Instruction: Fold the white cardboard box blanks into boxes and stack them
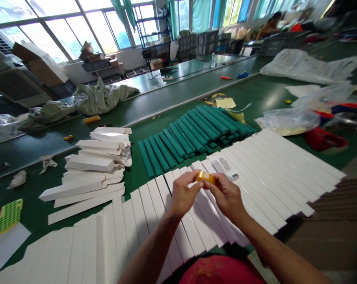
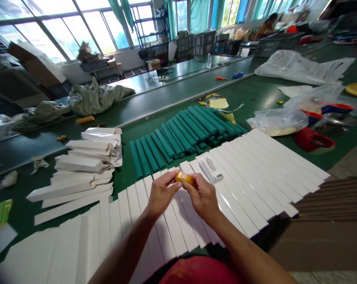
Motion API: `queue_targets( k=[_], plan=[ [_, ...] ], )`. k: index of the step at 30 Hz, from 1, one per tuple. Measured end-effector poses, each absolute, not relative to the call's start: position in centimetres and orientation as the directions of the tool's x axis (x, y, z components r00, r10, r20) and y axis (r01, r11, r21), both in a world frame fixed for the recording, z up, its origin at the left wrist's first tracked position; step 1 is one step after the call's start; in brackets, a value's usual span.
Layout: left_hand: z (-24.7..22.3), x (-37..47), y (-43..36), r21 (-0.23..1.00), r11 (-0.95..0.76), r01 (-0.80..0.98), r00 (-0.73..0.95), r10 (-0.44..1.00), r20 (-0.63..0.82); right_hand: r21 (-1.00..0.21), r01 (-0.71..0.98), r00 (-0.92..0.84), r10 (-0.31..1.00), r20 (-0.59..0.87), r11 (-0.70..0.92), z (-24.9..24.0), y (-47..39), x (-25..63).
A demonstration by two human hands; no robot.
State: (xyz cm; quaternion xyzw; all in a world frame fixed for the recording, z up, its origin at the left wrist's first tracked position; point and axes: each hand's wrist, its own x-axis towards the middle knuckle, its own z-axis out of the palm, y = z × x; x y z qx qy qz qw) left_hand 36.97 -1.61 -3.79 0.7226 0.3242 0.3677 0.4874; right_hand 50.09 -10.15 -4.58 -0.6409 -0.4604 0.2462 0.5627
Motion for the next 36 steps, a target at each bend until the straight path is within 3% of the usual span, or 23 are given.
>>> queue_targets(
  k=[2, 5, 8, 15, 26, 36],
  plan=[
    [-3.1, 37.4, -1.7, 0.916, -0.38, 0.125, 0.554, 0.793, 0.254, -0.813, 0.566, 0.393, 0.823, 0.411, 0.136, -4.3, -10.8, 51.3],
    [-1.5, 37.8, -2.1, 0.893, -0.441, 0.089, 0.587, 0.748, 0.311, -0.625, 0.74, 0.27, 0.74, 0.616, 0.25, -3.6, -11.5, 52.9],
    [0.0, 38.2, -2.7, 0.88, -0.474, 0.026, 0.614, 0.702, 0.361, -0.526, 0.801, 0.199, 0.7, 0.686, 0.288, -3.1, -11.8, 53.9],
    [0.5, 39.1, -3.1, 0.846, -0.532, 0.011, 0.505, 0.734, 0.455, -0.427, 0.821, 0.094, 0.648, 0.756, 0.379, -2.6, -11.7, 54.5],
    [0.2, 38.9, -3.8, 0.697, -0.717, -0.019, 0.353, 0.647, 0.676, -0.389, 0.821, 0.039, 0.641, 0.767, 0.416, -1.9, -11.7, 54.3],
    [0.1, 37.1, -3.4, 0.367, -0.93, 0.008, 0.313, 0.351, 0.883, -0.492, 0.75, 0.043, 0.709, 0.704, 0.442, -1.7, -11.4, 53.1]
  ],
)
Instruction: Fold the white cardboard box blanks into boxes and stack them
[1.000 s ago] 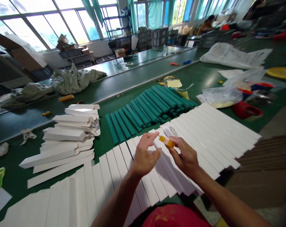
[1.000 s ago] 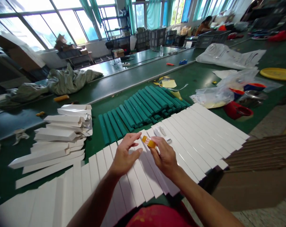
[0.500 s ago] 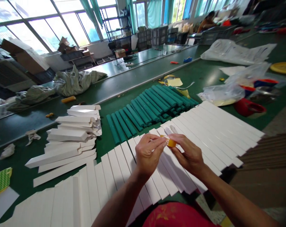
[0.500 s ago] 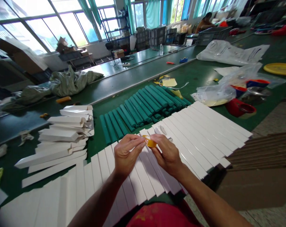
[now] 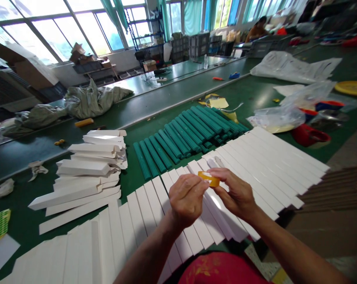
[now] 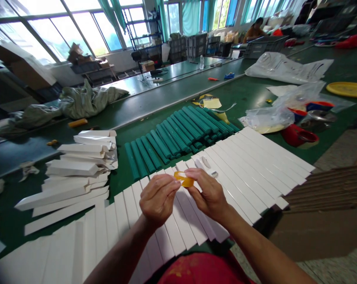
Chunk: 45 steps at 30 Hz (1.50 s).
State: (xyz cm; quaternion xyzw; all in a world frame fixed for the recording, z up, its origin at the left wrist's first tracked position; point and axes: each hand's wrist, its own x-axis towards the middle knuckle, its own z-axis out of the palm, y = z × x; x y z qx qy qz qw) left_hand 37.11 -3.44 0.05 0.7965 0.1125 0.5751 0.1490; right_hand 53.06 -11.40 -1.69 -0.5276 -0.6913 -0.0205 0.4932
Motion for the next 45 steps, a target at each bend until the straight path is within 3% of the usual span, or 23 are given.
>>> queue_targets(
  k=[7, 13, 17, 20, 27, 34, 45],
  plan=[
    [-0.3, 36.4, -3.0, 0.244, -0.969, 0.043, 0.334, 0.244, 0.91, -0.526, 0.706, 0.012, 0.735, 0.678, 0.474, -0.8, -11.2, 53.1],
    [0.0, 36.4, -2.8, 0.234, -0.972, -0.007, 0.323, 0.219, 0.921, -0.552, 0.68, -0.021, 0.766, 0.643, 0.482, -0.4, -11.4, 53.5],
    [-0.2, 36.2, -3.6, 0.232, -0.969, -0.087, 0.37, 0.185, 0.91, -0.613, 0.723, 0.156, 0.789, 0.594, 0.318, -0.3, -11.5, 54.6],
    [-0.5, 36.0, -4.2, 0.264, -0.954, -0.141, 0.406, 0.188, 0.895, -0.529, 0.793, 0.143, 0.752, 0.643, 0.302, 0.5, -11.5, 55.4],
    [1.3, 36.2, -3.9, 0.48, -0.875, -0.056, 0.326, 0.439, 0.838, -0.359, 0.849, 0.005, 0.673, 0.739, 0.388, 2.2, -11.5, 55.3],
    [2.4, 37.3, -3.3, 0.512, -0.856, -0.067, 0.358, 0.459, 0.814, -0.182, 0.874, -0.153, 0.61, 0.777, 0.45, 2.1, -11.4, 55.4],
    [2.0, 37.6, -3.2, 0.482, -0.873, -0.068, 0.423, 0.412, 0.807, -0.123, 0.888, -0.199, 0.61, 0.767, 0.443, 1.3, -11.7, 55.3]
  ],
)
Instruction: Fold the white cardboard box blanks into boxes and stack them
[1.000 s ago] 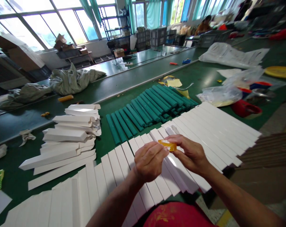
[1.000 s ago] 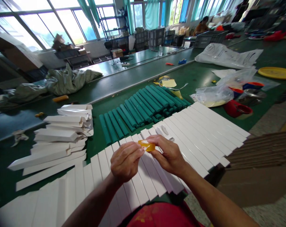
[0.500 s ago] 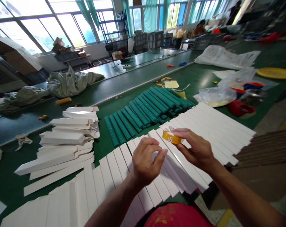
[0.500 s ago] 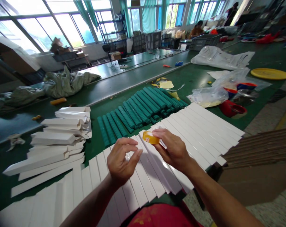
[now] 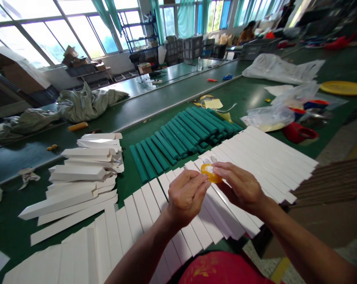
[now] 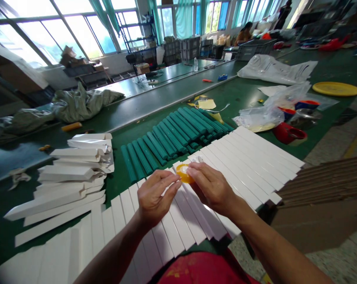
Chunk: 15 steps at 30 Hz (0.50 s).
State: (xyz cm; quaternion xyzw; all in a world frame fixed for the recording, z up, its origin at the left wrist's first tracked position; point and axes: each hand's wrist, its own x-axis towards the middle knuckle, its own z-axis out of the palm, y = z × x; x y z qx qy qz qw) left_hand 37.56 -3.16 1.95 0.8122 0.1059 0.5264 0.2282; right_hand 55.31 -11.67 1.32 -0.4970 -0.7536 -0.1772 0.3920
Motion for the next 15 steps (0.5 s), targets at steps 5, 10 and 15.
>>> queue_targets(
  k=[5, 10, 15],
  plan=[
    [1.67, 37.48, -2.89, 0.479, -0.876, -0.052, 0.455, 0.406, 0.792, -0.098, 0.888, -0.217, 0.598, 0.772, 0.449, 1.37, -11.54, 55.08],
    [1.72, 37.59, -2.77, 0.417, -0.908, -0.041, 0.468, 0.351, 0.811, -0.113, 0.892, -0.207, 0.619, 0.758, 0.437, 1.7, -11.63, 54.88],
    [1.73, 37.8, -2.29, 0.295, -0.955, -0.005, 0.489, 0.256, 0.834, -0.116, 0.895, -0.205, 0.629, 0.75, 0.431, 1.55, -11.71, 54.61]
  ],
)
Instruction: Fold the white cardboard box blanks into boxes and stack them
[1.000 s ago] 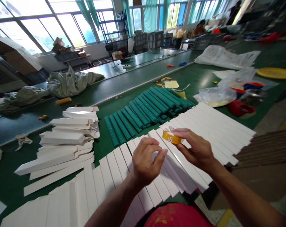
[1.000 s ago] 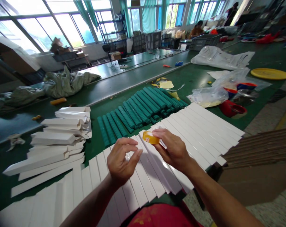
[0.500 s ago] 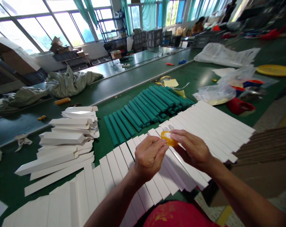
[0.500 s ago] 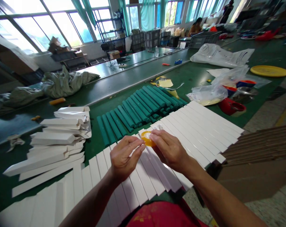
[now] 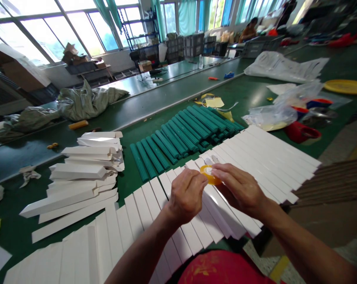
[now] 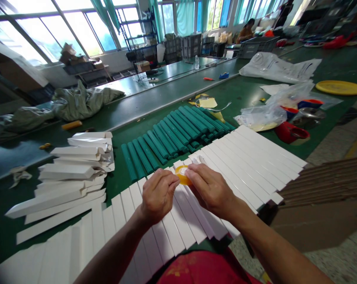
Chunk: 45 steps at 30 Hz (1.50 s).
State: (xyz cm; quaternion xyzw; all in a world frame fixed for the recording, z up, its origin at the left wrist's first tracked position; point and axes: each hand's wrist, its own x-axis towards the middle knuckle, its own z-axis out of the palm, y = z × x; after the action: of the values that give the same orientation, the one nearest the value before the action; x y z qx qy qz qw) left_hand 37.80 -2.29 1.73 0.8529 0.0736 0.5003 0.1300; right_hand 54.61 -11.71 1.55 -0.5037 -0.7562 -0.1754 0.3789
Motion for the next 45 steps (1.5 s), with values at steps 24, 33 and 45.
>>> queue_targets(
  k=[24, 33, 45],
  plan=[
    [1.4, 37.5, -2.1, 0.474, -0.875, -0.099, 0.412, 0.398, 0.82, -0.189, 0.879, -0.194, 0.69, 0.698, 0.438, 2.7, -11.1, 55.4],
    [1.4, 37.5, -1.9, 0.49, -0.865, -0.109, 0.438, 0.401, 0.805, -0.21, 0.856, -0.206, 0.686, 0.698, 0.472, 2.3, -11.4, 55.3],
    [1.1, 37.9, -1.9, 0.436, -0.895, -0.1, 0.519, 0.327, 0.79, -0.229, 0.845, -0.208, 0.691, 0.693, 0.483, 2.5, -11.2, 54.6]
  ],
)
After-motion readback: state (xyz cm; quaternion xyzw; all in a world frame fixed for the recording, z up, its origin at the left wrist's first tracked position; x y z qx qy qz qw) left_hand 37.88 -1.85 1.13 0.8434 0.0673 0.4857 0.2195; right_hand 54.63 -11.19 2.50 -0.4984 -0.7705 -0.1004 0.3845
